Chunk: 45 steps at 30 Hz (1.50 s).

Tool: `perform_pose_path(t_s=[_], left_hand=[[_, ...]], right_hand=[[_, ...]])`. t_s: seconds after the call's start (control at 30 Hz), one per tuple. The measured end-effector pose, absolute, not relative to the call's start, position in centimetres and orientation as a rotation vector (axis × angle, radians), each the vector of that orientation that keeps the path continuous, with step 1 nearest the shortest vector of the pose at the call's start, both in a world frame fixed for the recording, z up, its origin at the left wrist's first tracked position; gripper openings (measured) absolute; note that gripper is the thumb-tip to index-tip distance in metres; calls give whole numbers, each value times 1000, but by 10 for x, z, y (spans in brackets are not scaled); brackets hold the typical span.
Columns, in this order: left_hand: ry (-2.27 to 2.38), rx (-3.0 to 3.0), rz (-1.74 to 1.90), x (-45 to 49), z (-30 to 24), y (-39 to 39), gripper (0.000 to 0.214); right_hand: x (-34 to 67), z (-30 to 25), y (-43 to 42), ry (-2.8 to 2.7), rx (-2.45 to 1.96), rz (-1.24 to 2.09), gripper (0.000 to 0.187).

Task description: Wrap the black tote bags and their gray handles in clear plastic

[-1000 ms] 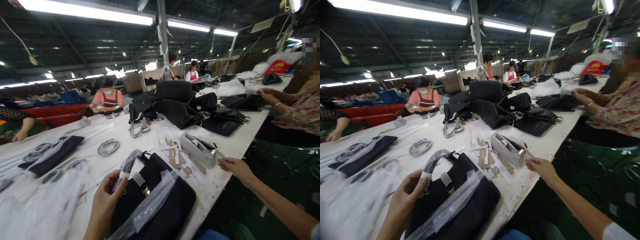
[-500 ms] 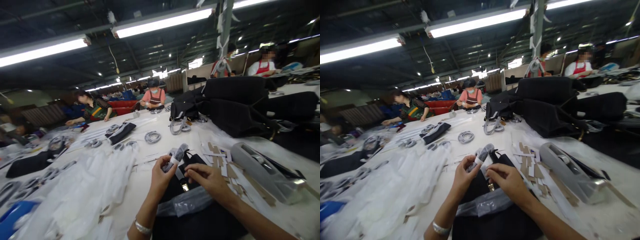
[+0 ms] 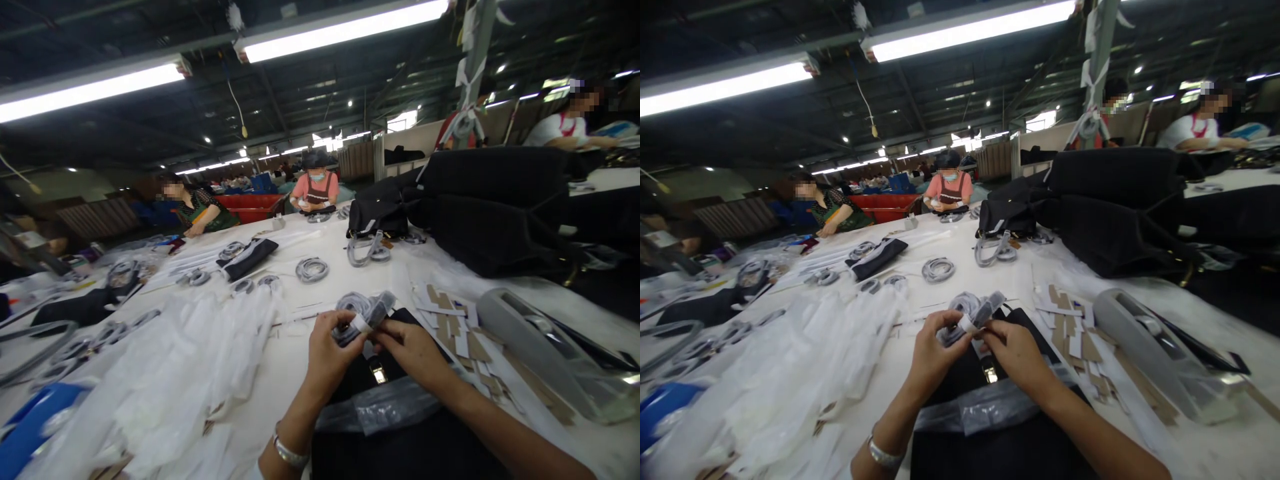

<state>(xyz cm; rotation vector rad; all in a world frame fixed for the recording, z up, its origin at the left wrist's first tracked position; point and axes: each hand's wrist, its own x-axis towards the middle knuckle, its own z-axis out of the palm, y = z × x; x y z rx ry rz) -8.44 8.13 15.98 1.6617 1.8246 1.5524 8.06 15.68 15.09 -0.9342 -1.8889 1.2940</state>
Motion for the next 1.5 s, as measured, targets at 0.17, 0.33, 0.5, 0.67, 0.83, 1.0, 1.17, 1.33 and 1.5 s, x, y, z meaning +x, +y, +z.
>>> perform_pose_path(t_s=[0.17,0.33,0.5,0.67,0.83,1.0,1.17,1.33,1.5], left_hand=[[1699,1613,1477,-81,163,81,28],[1554,1531,1412,-83,163,83,24],[1431,1347,1466,-91,164,86,30],[1373,1181,1494,-98,164,91,34],[1447,1401,1474,-90,161,92,28],[1572,1526,1444,-88,159,87,27],[1730,1580,1406,-95,163,91,28],[1614,1511,1397,-106,166,104,27],[1626,1662,1272,-123,173,137,28]], right_hand=[[75,143,166,-1749,-875,1486,27],[66,152,180,-1906,-1033,1482,23],[83,165,187,-2092,-1081,1257,12],[91,165,163,-1826,-982,1317,31],[67,154,140,-1302,-731,1677,51],[51,154,139,-1163,-714,1712,49],[51,157,153,-1304,-743,1643,45],[61,162,165,-1565,-761,1613,45],[68,166,184,-1783,-814,1524,45]])
